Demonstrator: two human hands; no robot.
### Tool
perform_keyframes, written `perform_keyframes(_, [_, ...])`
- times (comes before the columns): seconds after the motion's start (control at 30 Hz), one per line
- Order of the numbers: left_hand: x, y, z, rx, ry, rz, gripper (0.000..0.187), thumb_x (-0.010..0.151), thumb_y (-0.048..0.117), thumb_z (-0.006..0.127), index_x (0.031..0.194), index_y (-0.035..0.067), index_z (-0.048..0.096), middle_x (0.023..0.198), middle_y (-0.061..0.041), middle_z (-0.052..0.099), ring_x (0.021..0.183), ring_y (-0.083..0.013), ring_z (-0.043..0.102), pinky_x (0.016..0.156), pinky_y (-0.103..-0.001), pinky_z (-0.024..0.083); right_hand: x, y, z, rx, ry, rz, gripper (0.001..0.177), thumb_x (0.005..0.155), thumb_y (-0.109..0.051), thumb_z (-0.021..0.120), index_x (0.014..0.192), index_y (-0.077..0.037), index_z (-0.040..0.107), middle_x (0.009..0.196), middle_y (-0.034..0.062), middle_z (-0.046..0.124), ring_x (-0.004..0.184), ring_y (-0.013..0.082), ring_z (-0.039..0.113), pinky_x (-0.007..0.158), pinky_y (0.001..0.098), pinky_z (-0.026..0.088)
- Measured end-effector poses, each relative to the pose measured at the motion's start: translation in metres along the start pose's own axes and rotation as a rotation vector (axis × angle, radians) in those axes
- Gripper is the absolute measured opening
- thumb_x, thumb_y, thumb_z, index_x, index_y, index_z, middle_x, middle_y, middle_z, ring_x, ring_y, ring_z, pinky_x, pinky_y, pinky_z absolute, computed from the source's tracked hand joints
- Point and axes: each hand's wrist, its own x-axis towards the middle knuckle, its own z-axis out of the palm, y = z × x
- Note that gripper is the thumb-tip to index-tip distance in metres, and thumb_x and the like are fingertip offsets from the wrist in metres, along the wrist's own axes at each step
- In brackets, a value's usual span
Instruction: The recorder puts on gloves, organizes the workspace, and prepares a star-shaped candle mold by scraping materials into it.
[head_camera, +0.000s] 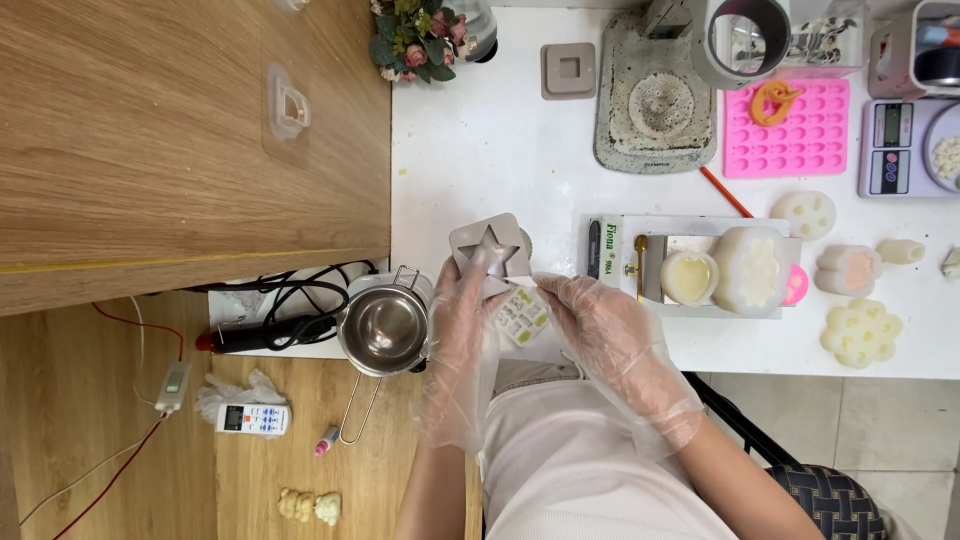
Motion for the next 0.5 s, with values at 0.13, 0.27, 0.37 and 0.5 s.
perform_keyframes(0.13, [0.004,-0.010,-0.005,0.096,0.131,-0.075,0.077,0.080,0.049,0.074,0.133,-0.004,0.053,0.128,-0.017,0.068,0.117,-0.0268,0.068,0.087,-0.044,0.060,-0.006,0.000,0.010,-0.018,-0.036,0.051,0.021,0.094,-0.020,0.068,0.112,-0.012,0.077,0.083,0.0131,0.072,0.071,0.0335,0.069,0.060,0.0441,0.054])
perform_keyframes(0.27, [0.009,-0.015,-0.009,0.193,0.167,-0.074,0.083,0.082,0.056,0.070,0.139,0.002,0.042,0.131,-0.013,0.064,0.112,-0.0184,0.069,0.082,-0.033,0.067,-0.012,0.004,0.023,-0.044,-0.024,0.061,0.020,0.093,-0.021,0.069,0.110,-0.014,0.078,0.080,0.0119,0.072,0.070,0.0328,0.069,0.058,0.0438,0.054])
perform_keyframes(0.37, [0.008,-0.021,-0.006,0.290,0.212,0.007,0.083,0.085,0.057,0.068,0.135,-0.003,0.041,0.119,-0.017,0.073,0.095,-0.0197,0.078,0.067,-0.030,0.064,-0.013,0.009,0.028,-0.069,0.001,0.055,0.019,0.094,-0.021,0.069,0.109,-0.014,0.078,0.081,0.0111,0.072,0.070,0.0319,0.069,0.058,0.0432,0.054])
perform_keyframes(0.5, [0.003,-0.016,0.004,0.372,0.279,-0.010,0.076,0.085,0.057,0.065,0.131,-0.002,0.055,0.106,-0.017,0.079,0.080,-0.0196,0.078,0.058,-0.028,0.066,-0.015,0.010,0.029,-0.056,-0.008,0.070,0.017,0.095,-0.020,0.069,0.109,-0.014,0.077,0.083,0.0102,0.073,0.071,0.0303,0.070,0.058,0.0419,0.054])
